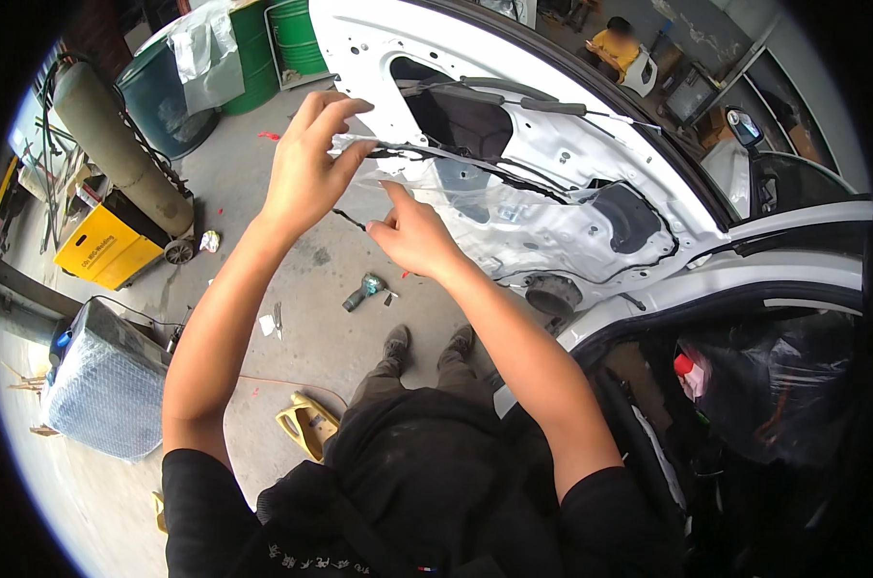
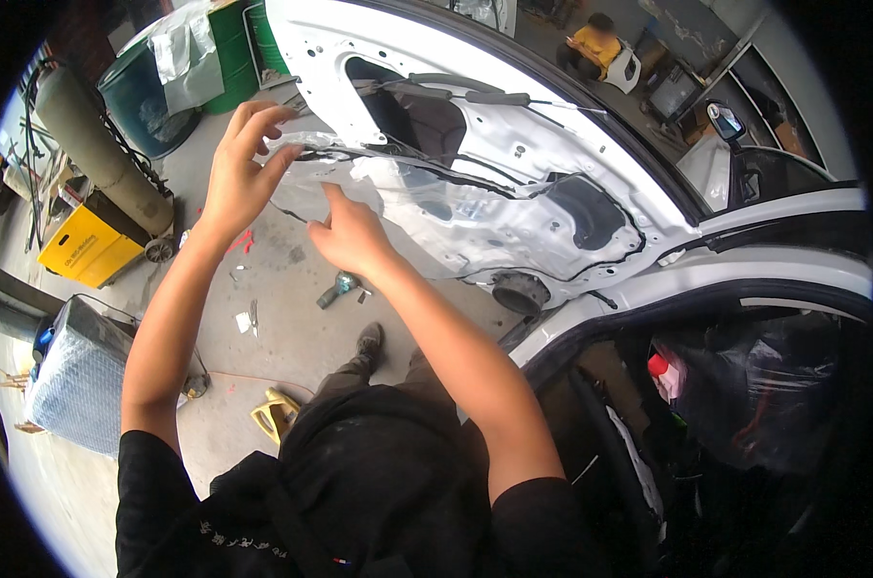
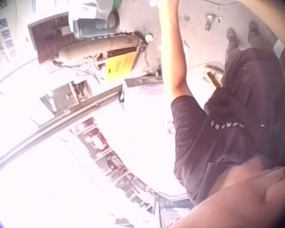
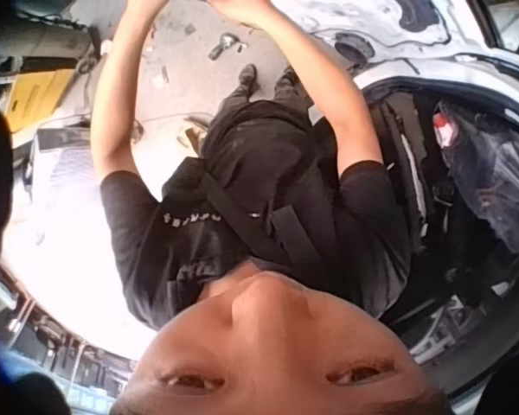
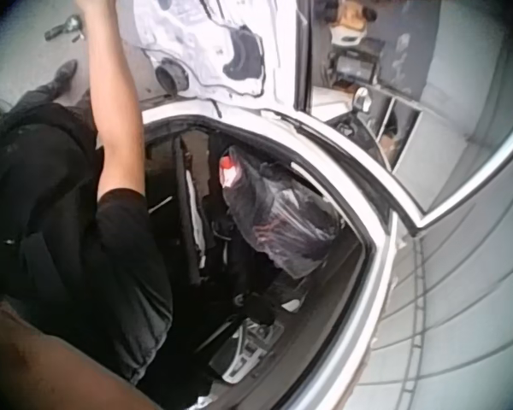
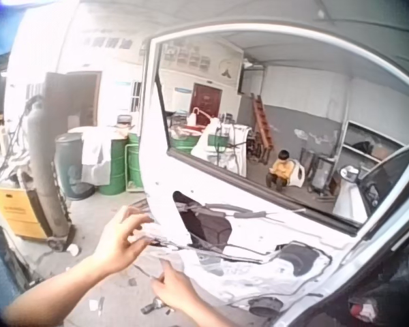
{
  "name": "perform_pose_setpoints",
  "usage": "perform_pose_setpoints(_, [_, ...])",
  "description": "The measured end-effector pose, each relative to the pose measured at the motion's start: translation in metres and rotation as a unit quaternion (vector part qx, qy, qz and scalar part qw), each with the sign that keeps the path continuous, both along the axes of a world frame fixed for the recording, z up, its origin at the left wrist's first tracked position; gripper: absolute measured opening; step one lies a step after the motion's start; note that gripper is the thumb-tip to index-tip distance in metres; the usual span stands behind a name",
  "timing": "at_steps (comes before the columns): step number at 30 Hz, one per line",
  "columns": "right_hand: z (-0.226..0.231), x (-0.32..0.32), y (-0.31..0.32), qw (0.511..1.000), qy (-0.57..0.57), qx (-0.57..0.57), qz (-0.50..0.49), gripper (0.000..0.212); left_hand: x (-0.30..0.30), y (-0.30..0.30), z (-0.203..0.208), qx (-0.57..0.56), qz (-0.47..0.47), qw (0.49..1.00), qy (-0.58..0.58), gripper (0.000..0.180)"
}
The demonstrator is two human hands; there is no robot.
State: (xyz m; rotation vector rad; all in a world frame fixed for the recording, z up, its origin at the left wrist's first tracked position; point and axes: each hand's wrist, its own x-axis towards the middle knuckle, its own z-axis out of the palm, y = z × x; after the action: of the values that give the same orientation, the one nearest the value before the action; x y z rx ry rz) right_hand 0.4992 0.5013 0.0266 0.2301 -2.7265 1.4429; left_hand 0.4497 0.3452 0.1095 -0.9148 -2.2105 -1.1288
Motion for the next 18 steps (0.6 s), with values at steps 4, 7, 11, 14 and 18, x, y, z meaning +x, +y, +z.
perform_pose_setpoints(4, [0.003,-0.002,0.001,1.0,-0.009,0.002,-0.015,0.068,-0.005,-0.007,-0.012,-0.056,-0.003,0.998,0.009,0.058])
perform_pose_setpoints(7, [0.007,-0.004,0.0,1.0,-0.009,-0.011,-0.013,0.072,-0.005,-0.014,-0.03,-0.061,-0.007,0.997,-0.037,0.058])
perform_pose_setpoints(11, [0.004,-0.006,0.001,0.999,0.024,0.028,0.001,0.078,-0.017,-0.017,-0.047,-0.037,0.012,0.993,-0.112,0.038])
perform_pose_setpoints(14, [0.0,-0.01,0.001,0.999,0.003,0.049,0.011,0.079,-0.027,-0.017,-0.05,-0.037,0.011,0.985,-0.169,0.028])
perform_pose_setpoints(18, [0.003,-0.014,0.001,0.998,-0.003,0.059,0.001,0.078,-0.038,-0.019,-0.053,-0.025,0.017,0.982,-0.188,0.025])
